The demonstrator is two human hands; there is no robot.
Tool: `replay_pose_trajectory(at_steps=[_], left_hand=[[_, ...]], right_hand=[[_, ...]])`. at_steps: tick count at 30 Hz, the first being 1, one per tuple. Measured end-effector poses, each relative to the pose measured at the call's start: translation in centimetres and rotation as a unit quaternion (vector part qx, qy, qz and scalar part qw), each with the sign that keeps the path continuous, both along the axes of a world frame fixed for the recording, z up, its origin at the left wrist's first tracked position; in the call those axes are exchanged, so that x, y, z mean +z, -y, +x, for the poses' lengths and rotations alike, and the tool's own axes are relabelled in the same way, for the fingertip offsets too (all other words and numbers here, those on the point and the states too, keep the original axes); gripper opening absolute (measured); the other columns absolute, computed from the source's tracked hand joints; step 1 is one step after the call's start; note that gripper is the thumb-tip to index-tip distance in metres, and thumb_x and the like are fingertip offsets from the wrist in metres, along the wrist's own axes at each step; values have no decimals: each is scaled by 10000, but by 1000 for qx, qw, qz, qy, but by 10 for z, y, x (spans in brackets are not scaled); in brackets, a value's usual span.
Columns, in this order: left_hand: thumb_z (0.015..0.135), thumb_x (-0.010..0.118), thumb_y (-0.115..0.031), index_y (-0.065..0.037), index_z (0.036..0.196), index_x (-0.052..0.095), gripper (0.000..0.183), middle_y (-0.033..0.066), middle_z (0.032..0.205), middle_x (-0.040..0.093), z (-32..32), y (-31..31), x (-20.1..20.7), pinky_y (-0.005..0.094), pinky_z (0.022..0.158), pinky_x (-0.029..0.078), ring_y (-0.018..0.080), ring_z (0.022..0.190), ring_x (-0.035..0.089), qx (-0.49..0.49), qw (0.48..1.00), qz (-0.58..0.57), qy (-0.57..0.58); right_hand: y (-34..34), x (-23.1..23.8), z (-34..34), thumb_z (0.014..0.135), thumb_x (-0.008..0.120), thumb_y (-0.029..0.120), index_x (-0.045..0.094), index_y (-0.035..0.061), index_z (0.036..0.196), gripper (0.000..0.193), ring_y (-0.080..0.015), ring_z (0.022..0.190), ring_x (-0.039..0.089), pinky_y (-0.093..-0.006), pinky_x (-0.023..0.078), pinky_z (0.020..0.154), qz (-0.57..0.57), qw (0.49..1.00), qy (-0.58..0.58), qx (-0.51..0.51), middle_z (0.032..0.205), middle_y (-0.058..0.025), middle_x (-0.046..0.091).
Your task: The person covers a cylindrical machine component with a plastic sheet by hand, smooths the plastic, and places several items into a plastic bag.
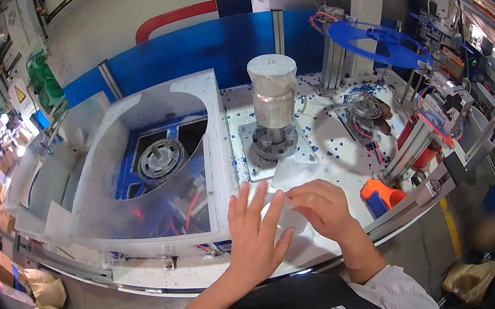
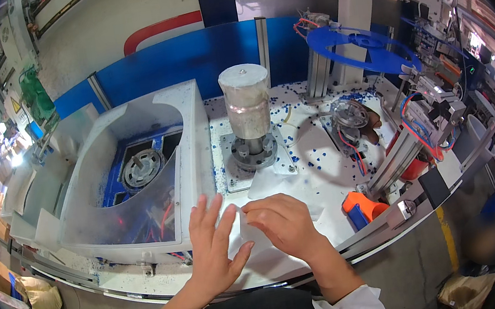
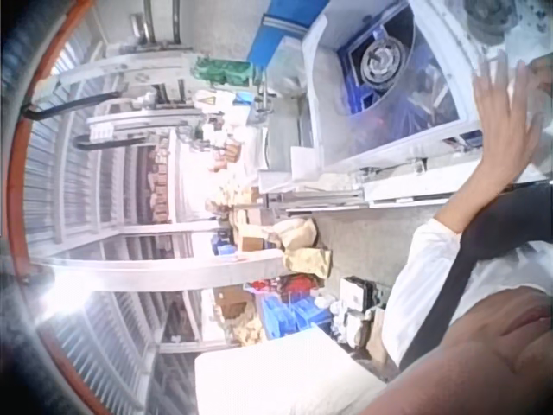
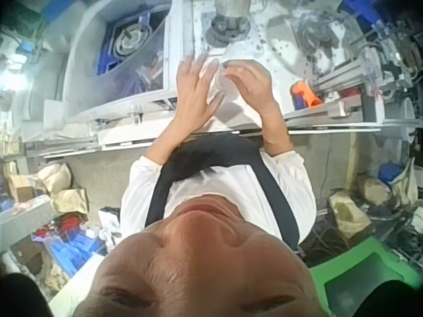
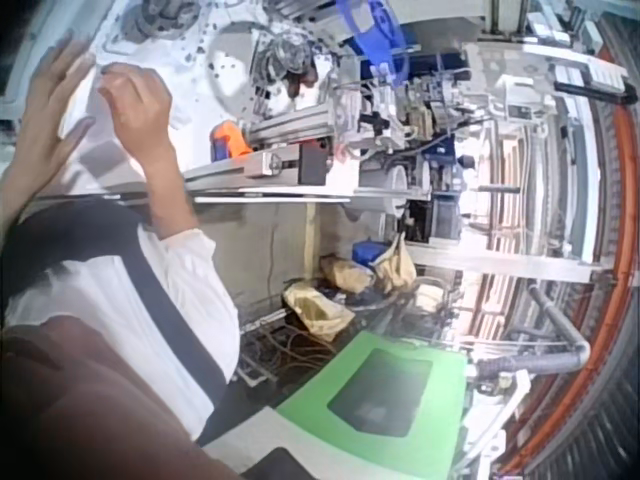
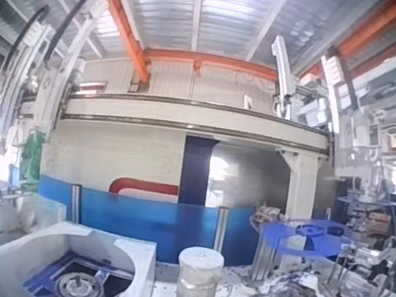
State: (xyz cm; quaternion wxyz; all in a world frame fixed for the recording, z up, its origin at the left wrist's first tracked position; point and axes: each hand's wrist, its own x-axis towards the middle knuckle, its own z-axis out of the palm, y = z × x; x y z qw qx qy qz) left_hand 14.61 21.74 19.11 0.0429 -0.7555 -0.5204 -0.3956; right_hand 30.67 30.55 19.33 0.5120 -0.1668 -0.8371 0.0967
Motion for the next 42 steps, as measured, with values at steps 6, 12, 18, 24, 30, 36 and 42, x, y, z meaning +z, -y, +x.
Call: replay_pose_trajectory(at_steps=[6,12,18,24,30,36,42], left_hand=[[772,671,-107,-65,1378,367,680,207,1387,373,4,-19,21,498,1054,265,406,1290,335,-4,998,-51,22],[759,681,-86,-41,1375,353,700,222,1302,450,15,-41,20,431,969,386,400,1158,462,2,996,-82,21],[783,634,-32,-61,1223,516,457,154,943,615,26,-57,-29,392,687,488,312,833,602,43,994,-20,99],[833,624,-50,-31,974,603,144,155,766,626,27,-53,-47,369,602,490,303,676,627,83,982,-25,167],[886,595,-81,-40,1003,605,124,146,653,601,28,-49,-48,317,518,456,237,539,595,94,970,-59,216],[889,575,-50,-28,1025,609,142,142,683,611,22,-48,-50,301,511,445,227,520,571,107,971,-22,212],[890,553,-22,-20,1044,603,161,122,928,671,19,-23,-16,234,671,480,154,692,620,30,953,28,302]], right_hand=[[-2,-2,6,700,680,-20,589,54,807,158,-239,725,604,-305,475,633,-126,992,-29,0,847,-82,642],[-23,-19,1,810,664,44,570,38,812,94,-94,759,544,-227,421,685,-374,903,-204,53,816,-21,595],[-35,-29,-3,873,635,145,584,41,838,120,-41,729,465,-196,372,682,-511,791,-315,118,789,39,551],[-42,-35,7,819,692,125,568,76,776,141,-54,703,492,-208,402,677,-543,760,-335,123,751,32,565],[-43,-46,9,848,650,110,529,110,759,150,-77,705,531,-231,434,670,-618,629,-415,224,757,29,574],[-55,-53,9,888,594,131,536,116,780,124,-79,696,540,-233,438,641,-625,595,-475,173,743,29,569],[-88,-129,13,854,615,175,552,97,796,115,-167,667,556,-309,429,592,-482,845,-178,-149,742,-13,579]])
